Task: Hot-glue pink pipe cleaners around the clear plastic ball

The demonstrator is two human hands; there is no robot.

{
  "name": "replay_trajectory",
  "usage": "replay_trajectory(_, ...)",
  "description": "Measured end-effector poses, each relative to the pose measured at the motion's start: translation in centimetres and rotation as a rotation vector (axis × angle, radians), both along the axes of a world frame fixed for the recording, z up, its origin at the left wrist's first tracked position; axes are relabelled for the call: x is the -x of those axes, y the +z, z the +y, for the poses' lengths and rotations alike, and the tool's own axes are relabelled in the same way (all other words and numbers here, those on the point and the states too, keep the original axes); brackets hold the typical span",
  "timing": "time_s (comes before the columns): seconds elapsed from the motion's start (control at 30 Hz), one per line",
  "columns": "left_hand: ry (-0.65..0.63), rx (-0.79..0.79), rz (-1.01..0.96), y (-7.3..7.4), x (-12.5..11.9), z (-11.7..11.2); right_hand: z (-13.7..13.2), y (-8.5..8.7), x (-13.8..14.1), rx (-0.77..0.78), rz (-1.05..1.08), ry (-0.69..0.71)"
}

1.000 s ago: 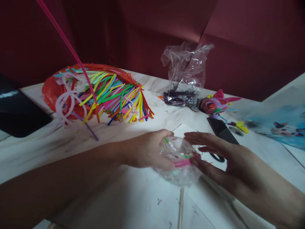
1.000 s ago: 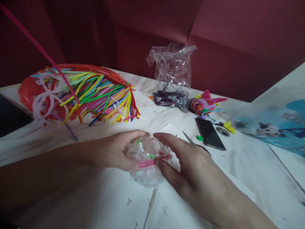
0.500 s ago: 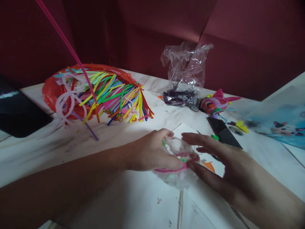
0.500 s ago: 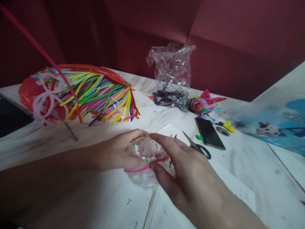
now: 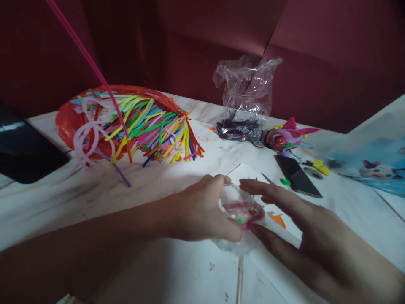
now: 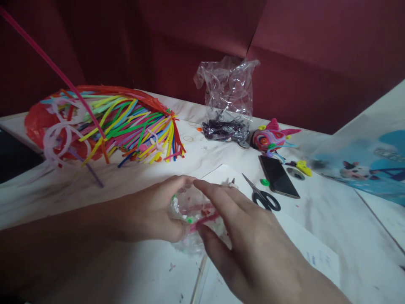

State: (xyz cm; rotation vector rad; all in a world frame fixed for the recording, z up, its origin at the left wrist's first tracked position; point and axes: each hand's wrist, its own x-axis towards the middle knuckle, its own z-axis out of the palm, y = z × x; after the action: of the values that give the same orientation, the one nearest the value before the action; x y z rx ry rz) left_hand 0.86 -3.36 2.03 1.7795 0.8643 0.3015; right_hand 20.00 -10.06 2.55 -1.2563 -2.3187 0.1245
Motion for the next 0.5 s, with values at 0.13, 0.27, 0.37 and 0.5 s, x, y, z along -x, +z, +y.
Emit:
replay_trajectory(0.13, 0.003, -0.011, 0.085, 0.1, 0.1, 0.1, 0.2, 0.5, -1.1, 0.105, 0.07, 0.009)
replay_trajectory(0.27, 0.015, -0.019, 0.05, -0.1, 0.1, 0.1, 0.3, 0.2, -1.1, 0.087, 0.07, -0.056)
replay_trajectory(0.37, 0.024, -0.012, 0.029, -0.2, 0.0, 0.1, 0.2, -0.1, -0.6, 0.135, 0.079, -0.057)
replay_trajectory(0.5, -0.012, 0.041, 0.017, -0.2, 0.0, 0.0, 0.1, -0.4, -0.1, 0.154, 0.1, -0.09)
